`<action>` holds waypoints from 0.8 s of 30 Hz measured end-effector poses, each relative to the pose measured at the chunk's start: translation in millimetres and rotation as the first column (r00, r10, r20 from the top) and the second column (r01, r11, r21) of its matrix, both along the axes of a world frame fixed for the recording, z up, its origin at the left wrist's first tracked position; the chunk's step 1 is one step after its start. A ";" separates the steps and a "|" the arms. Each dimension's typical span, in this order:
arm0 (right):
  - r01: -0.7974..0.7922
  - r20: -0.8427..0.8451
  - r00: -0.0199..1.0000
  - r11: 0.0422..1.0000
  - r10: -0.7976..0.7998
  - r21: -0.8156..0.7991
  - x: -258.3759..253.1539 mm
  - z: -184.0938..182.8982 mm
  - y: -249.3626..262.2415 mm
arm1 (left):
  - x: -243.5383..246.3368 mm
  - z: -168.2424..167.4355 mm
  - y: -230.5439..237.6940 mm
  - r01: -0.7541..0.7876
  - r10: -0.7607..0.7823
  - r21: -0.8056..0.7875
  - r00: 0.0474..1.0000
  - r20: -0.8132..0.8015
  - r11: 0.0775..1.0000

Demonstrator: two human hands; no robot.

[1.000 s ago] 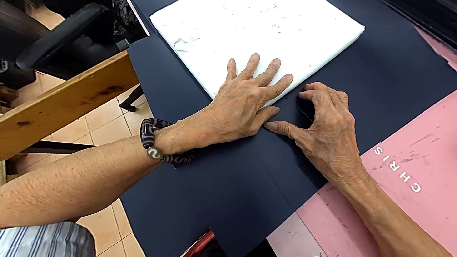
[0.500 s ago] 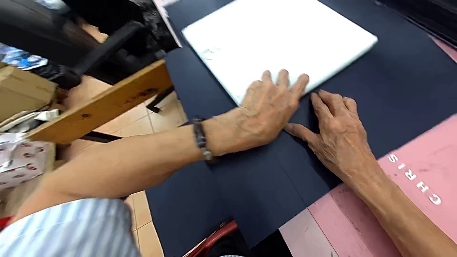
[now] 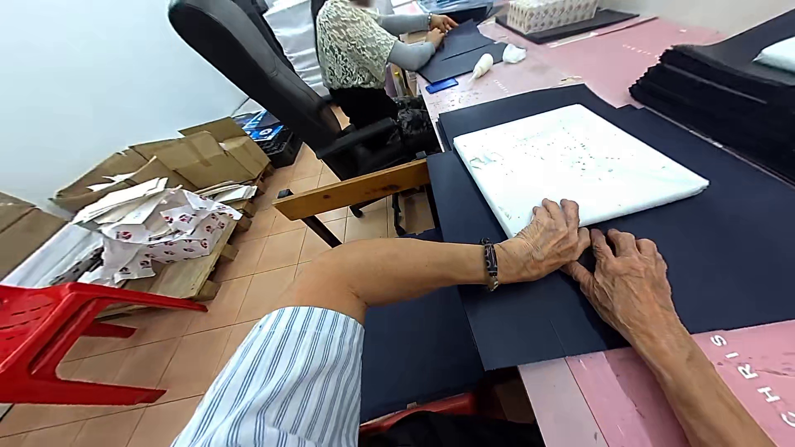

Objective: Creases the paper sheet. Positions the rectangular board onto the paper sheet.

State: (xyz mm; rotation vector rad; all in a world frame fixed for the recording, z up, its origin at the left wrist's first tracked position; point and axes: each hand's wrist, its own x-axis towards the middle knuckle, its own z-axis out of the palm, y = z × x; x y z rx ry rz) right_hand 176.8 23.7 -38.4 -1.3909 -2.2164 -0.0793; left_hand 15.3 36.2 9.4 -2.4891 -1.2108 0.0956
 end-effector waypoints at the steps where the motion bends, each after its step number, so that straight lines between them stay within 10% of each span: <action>1: -0.003 0.013 1.000 1.000 0.003 -0.013 0.3 2.4 0.3 | 0.7 -1.4 -0.3 0.007 -0.006 0.043 1.000 -0.025 0.999; 10: 0.027 0.085 0.996 0.998 -0.021 -0.061 3.0 12.2 1.8 | 5.2 28.2 -0.7 -0.224 0.208 -0.216 0.973 -0.098 0.950; 24: 0.025 0.006 1.000 0.997 -0.025 -0.068 5.8 5.7 1.6 | -23.1 101.2 20.4 0.028 -0.027 -0.095 1.000 0.007 0.995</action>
